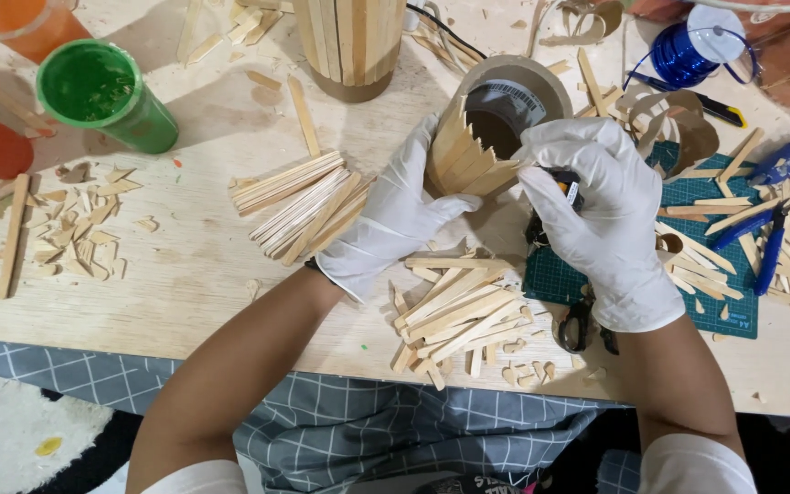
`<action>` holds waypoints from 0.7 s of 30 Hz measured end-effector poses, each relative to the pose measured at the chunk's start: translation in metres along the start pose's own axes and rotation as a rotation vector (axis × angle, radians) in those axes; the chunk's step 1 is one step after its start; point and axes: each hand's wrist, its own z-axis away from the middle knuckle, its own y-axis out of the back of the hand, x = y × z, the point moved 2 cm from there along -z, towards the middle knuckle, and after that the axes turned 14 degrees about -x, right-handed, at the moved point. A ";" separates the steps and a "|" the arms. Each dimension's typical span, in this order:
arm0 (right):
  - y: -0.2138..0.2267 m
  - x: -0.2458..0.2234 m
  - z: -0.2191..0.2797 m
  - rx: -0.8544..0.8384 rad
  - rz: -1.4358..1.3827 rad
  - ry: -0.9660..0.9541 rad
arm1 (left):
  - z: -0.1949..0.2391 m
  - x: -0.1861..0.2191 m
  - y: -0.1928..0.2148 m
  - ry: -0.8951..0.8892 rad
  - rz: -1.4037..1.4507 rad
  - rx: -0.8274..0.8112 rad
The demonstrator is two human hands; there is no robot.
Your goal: Assembling a container by gluing wooden sticks onto a cylindrical base using a hot glue gun.
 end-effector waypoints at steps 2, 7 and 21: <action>0.003 -0.001 -0.002 -0.033 0.003 0.023 | 0.001 0.003 0.001 -0.007 0.007 -0.003; 0.002 -0.004 -0.004 -0.116 0.102 0.038 | 0.004 0.010 0.003 -0.049 0.017 -0.002; -0.009 -0.001 -0.001 -0.005 0.055 0.034 | 0.003 0.006 0.007 -0.083 0.002 -0.051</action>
